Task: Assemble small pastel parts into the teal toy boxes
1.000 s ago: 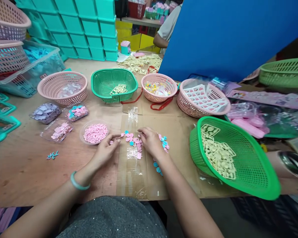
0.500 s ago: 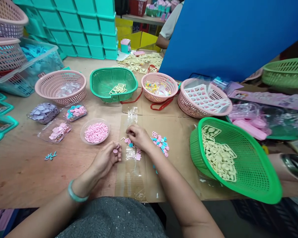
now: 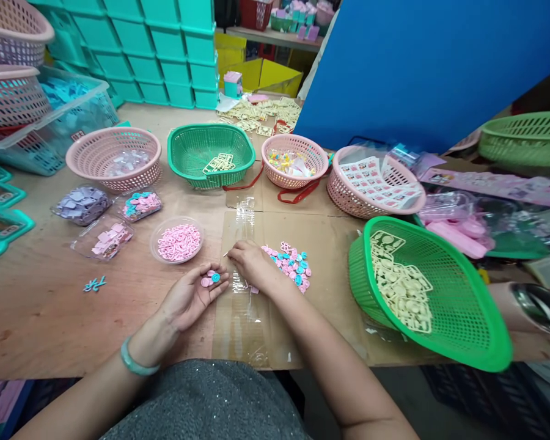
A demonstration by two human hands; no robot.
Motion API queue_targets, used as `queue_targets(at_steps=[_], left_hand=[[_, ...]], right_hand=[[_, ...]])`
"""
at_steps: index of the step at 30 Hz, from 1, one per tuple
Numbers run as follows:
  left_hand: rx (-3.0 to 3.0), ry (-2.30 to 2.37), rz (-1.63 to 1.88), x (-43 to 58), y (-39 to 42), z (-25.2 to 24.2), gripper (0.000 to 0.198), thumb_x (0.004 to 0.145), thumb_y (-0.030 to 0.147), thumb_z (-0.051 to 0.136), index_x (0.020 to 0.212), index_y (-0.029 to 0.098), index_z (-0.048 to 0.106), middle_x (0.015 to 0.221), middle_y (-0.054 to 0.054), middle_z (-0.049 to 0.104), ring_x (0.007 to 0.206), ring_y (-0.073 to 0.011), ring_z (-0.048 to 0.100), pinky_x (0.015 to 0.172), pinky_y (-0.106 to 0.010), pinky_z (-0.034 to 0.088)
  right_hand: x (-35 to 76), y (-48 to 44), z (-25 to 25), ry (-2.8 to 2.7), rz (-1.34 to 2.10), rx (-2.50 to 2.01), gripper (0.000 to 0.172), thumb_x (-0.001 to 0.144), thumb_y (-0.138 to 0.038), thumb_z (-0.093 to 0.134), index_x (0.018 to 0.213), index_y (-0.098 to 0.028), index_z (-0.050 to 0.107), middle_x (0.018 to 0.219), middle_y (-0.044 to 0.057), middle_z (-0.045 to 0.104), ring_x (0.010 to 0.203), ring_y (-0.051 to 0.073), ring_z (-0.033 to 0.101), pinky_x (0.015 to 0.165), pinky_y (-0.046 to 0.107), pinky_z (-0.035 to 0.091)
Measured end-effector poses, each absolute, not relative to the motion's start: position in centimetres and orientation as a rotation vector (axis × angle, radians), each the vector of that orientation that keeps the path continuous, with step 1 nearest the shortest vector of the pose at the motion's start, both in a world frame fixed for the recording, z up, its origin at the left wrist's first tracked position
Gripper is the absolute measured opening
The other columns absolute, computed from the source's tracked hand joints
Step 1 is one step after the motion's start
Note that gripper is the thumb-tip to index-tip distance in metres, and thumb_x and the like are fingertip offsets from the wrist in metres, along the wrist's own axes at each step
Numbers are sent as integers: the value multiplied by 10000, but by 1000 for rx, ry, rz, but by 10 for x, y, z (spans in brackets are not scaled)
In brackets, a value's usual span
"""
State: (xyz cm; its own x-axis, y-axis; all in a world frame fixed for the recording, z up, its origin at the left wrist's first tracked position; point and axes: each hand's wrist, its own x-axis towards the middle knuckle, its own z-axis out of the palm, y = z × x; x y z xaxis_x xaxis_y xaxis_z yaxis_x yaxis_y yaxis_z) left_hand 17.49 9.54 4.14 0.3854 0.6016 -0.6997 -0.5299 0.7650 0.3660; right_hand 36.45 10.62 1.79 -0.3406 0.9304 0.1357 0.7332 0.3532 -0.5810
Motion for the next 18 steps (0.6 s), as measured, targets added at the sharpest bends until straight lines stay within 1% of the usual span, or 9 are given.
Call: queue_targets(at_steps=[2,4,6,9,11,14,16,18], left_hand=[[75,937,724,173,94,43,265,953,104,468,810,90,690,824,-118,729,757,-178,722,748,-300,613],[70,933,740,172,93,44,256,952,113,474,825,90,695,848,-124,736,765,-180,725,749,-299,614],[69,890,737,173,92,45,253,965,161,478,866,97,702,886,-130,742,795,-190,731,768,-314,615],[41,762,672,176,91,44,289,994,267,466,954,108,704,918,-135,740,835,-210,731,795,-352,618],[8,731,631,177,91,40,277,992,268,477,949,107,698,904,-133,735,815,-203,726,741,-320,616],[-26,773,615,177,91,34,244,977,208,496,875,100,688,854,-126,725,739,-169,706,610,-233,579],[-36,798,614,176,91,33,263,981,194,481,844,95,683,816,-126,716,702,-159,695,586,-221,568],[-35,823,612,175,90,35,292,991,196,459,831,93,681,786,-126,709,684,-164,697,606,-241,582]], right_hand=[[367,110,17,-2020,695,-1457,134,902,-119,620,922,-193,730,940,63,715,908,182,661,842,330,530],[370,110,21,-1759,785,-1485,80,882,-182,658,930,-193,721,939,47,716,868,169,669,807,315,540],[370,104,30,-1549,884,-1466,116,877,-270,674,957,-197,714,947,39,718,845,165,680,775,308,555],[368,88,45,-1573,1017,-1349,200,908,-340,641,1051,-221,713,1056,50,718,905,168,693,816,324,568],[370,79,50,-1681,895,-1392,205,934,-317,612,1094,-236,710,1090,58,714,933,177,685,854,351,560],[377,71,42,-1920,550,-1560,200,918,-285,658,1106,-235,706,1061,83,724,957,232,650,878,424,526],[381,68,31,-2116,412,-1596,209,908,-279,685,1112,-238,703,1077,98,726,999,267,620,902,459,495],[383,68,19,-2187,333,-1607,167,945,-262,631,1094,-235,703,1044,98,729,983,267,610,894,453,482]])
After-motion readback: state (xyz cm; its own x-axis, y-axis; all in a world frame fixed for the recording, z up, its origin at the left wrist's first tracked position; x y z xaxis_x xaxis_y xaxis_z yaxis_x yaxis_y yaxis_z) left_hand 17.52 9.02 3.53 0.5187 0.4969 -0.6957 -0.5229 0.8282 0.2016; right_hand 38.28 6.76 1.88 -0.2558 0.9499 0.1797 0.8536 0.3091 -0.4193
